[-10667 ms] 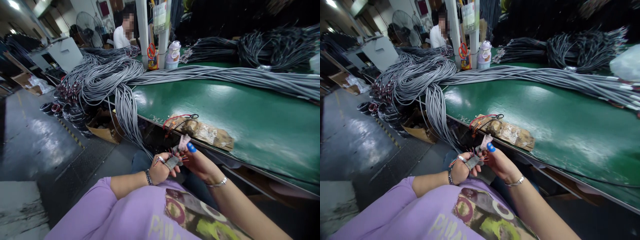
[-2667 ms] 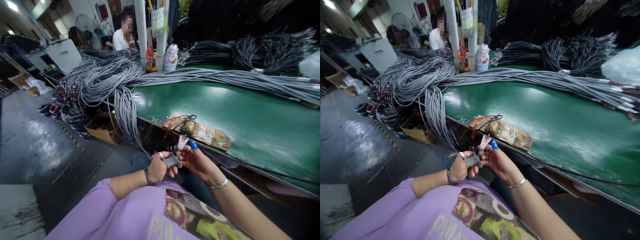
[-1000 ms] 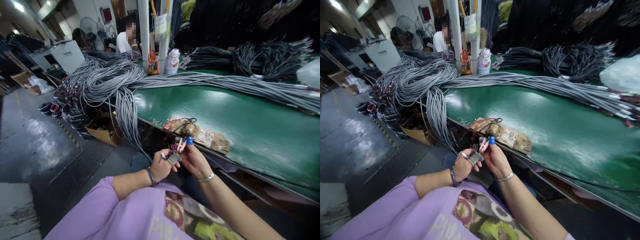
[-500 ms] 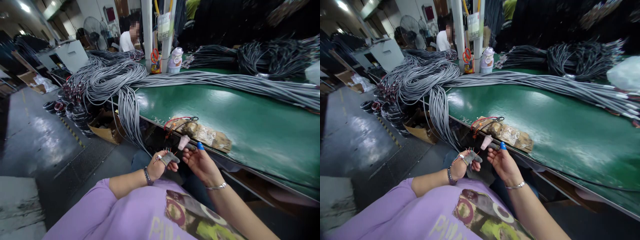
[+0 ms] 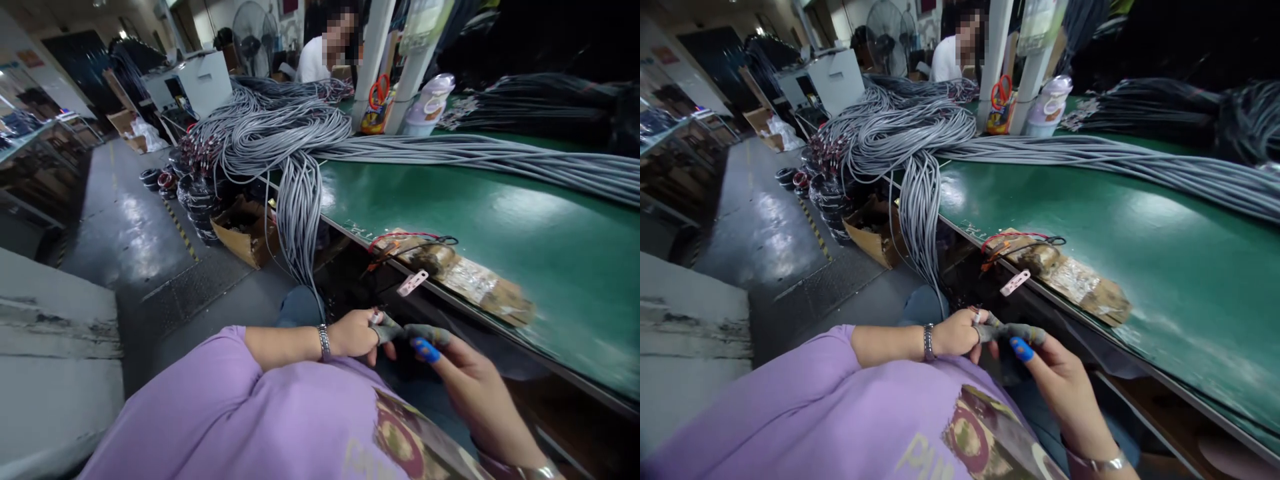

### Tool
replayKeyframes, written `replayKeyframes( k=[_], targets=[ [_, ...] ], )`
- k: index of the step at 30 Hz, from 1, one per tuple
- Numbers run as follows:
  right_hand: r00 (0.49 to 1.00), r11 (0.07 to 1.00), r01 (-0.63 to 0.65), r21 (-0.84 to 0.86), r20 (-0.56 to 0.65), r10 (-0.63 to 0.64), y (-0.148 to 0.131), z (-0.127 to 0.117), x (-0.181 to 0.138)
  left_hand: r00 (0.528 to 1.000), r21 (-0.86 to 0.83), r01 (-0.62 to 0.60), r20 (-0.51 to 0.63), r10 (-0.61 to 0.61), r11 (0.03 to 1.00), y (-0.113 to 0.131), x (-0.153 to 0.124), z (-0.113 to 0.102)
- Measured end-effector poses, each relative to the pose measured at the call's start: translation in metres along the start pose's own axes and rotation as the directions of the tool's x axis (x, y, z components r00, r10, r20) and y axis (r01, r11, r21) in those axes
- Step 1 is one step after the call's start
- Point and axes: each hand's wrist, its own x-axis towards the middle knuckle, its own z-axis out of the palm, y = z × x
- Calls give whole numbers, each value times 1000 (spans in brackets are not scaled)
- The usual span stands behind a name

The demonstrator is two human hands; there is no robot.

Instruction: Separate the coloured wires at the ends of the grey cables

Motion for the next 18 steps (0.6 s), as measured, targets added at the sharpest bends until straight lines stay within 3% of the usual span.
replayKeyframes(
  k=[3,8,13,18],
  targets=[
    [984,987,109,-119,151,-90,-12,15,-5,996,0,70,47,-70,998,-4,0,6],
    [977,956,208,-210,102,-190,-22,37,7,998,52,70,3,-70,996,-9,-9,5],
    [986,989,127,-69,118,-119,-19,44,18,999,54,45,-23,-44,998,-11,-21,-3],
    [998,993,24,115,57,-31,-9,40,20,987,-155,-70,-154,46,985,-3,-24,-3]
  ],
)
